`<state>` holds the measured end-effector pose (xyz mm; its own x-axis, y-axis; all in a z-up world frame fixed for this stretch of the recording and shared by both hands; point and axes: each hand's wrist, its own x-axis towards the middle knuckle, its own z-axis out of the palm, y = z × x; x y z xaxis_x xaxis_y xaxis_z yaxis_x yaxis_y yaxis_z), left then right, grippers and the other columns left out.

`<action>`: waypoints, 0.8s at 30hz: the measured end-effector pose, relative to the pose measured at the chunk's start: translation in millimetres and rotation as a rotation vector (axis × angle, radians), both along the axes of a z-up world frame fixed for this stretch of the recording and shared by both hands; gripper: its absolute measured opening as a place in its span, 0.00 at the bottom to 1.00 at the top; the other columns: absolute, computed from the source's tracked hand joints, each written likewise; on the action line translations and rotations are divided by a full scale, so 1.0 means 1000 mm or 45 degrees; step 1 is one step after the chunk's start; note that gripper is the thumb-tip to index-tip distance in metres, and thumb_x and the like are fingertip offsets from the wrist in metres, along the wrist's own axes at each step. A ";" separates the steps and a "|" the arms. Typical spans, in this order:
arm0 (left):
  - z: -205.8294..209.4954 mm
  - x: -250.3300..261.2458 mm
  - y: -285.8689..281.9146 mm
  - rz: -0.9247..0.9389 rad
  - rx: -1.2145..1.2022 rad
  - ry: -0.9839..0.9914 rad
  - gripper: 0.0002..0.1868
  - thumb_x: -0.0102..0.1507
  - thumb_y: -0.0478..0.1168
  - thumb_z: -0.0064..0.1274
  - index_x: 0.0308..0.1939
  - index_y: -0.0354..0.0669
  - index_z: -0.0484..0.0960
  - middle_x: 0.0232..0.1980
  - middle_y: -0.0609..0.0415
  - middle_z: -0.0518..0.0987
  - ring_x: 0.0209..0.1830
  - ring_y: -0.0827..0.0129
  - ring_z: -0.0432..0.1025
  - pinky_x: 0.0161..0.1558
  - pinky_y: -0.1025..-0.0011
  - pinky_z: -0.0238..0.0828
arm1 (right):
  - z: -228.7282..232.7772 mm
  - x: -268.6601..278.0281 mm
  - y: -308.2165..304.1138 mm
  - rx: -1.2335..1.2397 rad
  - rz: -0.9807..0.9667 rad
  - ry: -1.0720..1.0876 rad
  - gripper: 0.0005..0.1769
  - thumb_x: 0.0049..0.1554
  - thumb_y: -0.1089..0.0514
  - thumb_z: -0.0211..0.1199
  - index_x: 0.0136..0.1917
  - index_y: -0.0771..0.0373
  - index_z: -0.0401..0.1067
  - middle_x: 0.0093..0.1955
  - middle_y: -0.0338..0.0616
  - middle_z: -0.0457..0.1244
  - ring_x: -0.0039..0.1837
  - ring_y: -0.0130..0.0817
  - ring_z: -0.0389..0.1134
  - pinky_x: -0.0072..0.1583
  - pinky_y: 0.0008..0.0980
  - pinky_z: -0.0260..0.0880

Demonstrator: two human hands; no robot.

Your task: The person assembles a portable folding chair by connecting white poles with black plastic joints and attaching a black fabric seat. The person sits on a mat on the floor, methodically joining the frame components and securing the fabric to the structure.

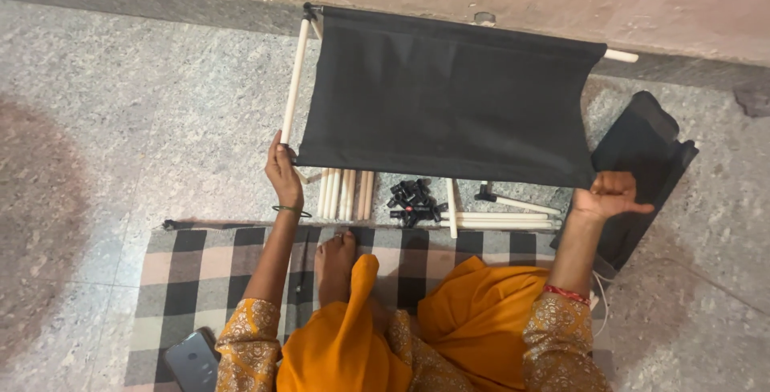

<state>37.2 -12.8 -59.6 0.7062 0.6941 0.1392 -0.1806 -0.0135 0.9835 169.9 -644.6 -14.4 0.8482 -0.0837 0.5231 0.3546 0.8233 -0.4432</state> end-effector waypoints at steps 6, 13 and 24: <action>-0.001 0.001 0.002 0.003 0.009 -0.024 0.22 0.76 0.43 0.39 0.68 0.32 0.75 0.36 0.62 0.69 0.35 0.79 0.61 0.37 0.78 0.60 | -0.003 0.001 0.019 0.174 0.011 -0.161 0.35 0.42 0.25 0.71 0.36 0.49 0.54 0.29 0.26 0.39 0.30 0.18 0.37 0.34 0.24 0.34; 0.005 0.005 -0.001 -0.062 -0.173 -0.039 0.22 0.76 0.43 0.40 0.69 0.33 0.75 0.36 0.63 0.68 0.36 0.80 0.61 0.39 0.78 0.60 | -0.018 -0.012 0.009 0.499 0.067 0.380 0.37 0.43 0.22 0.64 0.41 0.57 0.63 0.31 0.34 0.51 0.36 0.25 0.52 0.44 0.24 0.57; -0.014 -0.001 0.016 -0.213 -0.284 0.057 0.24 0.73 0.45 0.40 0.64 0.29 0.77 0.38 0.60 0.73 0.39 0.75 0.65 0.44 0.75 0.63 | 0.001 -0.032 -0.020 0.313 -0.276 1.027 0.44 0.55 0.12 0.41 0.32 0.56 0.57 0.27 0.38 0.48 0.31 0.32 0.48 0.40 0.34 0.54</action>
